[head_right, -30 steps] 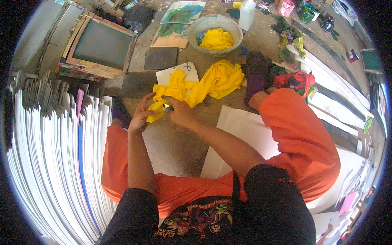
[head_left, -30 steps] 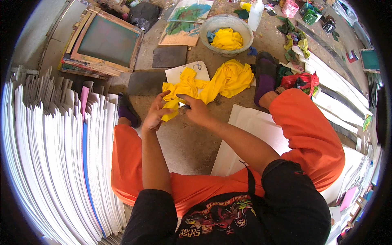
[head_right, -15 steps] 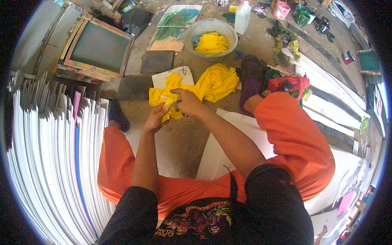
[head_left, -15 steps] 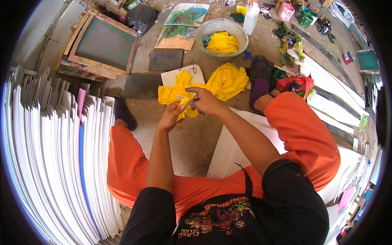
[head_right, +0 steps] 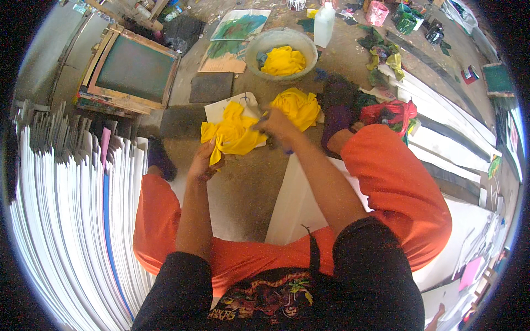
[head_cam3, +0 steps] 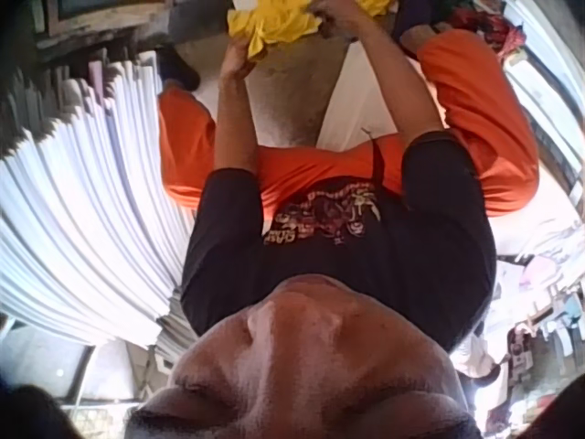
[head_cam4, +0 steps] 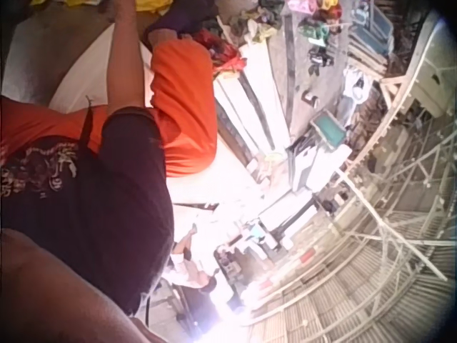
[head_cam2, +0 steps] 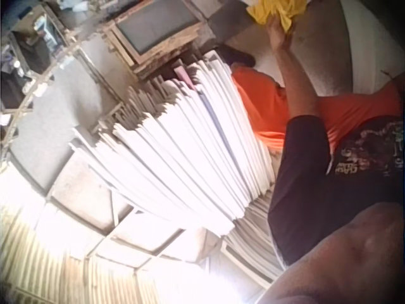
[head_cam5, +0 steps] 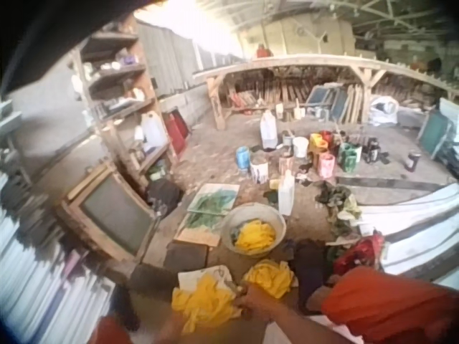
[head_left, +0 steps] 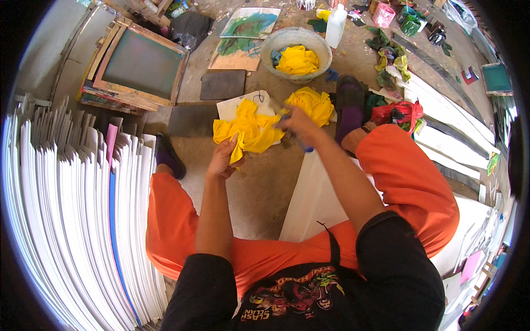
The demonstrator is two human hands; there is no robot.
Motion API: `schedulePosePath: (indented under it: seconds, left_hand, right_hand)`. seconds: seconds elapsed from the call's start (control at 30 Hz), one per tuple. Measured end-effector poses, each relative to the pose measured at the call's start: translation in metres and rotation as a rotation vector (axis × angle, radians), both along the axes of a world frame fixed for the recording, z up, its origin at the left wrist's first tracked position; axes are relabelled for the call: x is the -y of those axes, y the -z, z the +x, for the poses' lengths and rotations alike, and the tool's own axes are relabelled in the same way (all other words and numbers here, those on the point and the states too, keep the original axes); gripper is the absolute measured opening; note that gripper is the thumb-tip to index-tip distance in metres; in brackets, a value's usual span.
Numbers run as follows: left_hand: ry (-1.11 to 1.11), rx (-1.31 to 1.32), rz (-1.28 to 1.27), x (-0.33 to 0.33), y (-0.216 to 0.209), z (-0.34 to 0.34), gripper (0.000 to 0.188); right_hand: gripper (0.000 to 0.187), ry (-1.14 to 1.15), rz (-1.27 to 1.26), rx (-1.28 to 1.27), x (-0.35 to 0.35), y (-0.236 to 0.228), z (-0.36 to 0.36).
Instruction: The person sits on the floor and uses scissors to cut a yellow piece of fabric into smaller strips. They repeatedly fold and cut the fabric, placing the cut pieces into a nearby bucket.
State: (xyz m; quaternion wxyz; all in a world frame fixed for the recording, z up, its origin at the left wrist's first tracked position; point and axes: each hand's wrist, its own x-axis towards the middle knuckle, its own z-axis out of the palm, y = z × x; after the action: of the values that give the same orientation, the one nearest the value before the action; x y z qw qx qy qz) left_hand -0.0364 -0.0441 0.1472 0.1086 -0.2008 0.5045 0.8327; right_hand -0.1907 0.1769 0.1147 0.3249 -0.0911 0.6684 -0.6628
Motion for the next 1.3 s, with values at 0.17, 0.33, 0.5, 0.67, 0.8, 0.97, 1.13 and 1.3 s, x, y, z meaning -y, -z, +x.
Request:
schedulePosePath:
  seconds: [0.17,0.33,0.5,0.67,0.8,0.97,1.13,1.3]
  left_hand:
    - [-0.083,-0.062,0.094,-0.014,-0.003,-0.016,0.031]
    - [-0.412,0.012,-0.071,-0.030,0.004,-0.057,0.029]
    - [-0.328,0.091,-0.225,-0.052,0.012,-0.118,0.032]
    - [-0.262,-0.024,-0.190,-0.085,-0.006,-0.206,0.033]
    - [-0.315,-0.098,-0.468,-0.090,0.002,-0.257,0.052]
    - [-0.177,-0.047,-0.622,-0.098,-0.003,-0.230,0.059]
    - [0.072,0.022,-0.446,-0.084,-0.008,-0.146,0.037]
    - [-0.127,-0.032,-0.600,-0.036,0.048,-0.094,0.034]
  right_hand:
    - [0.046,-0.152,0.070,0.073,0.022,0.006,0.040]
    - [0.008,0.271,-0.258,0.260,0.000,-0.013,-0.003]
    - [0.011,0.561,-0.486,0.256,-0.028,-0.003,-0.037]
    - [0.009,0.660,-0.522,0.249,-0.032,0.005,-0.037]
    - [0.008,0.603,-0.490,0.268,-0.029,0.010,-0.034]
    - [0.011,0.525,-0.425,0.285,-0.032,0.018,-0.035]
    - [0.024,0.307,-0.190,0.073,-0.011,0.014,-0.020]
    - [0.053,0.025,0.353,-0.257,0.010,0.012,0.004]
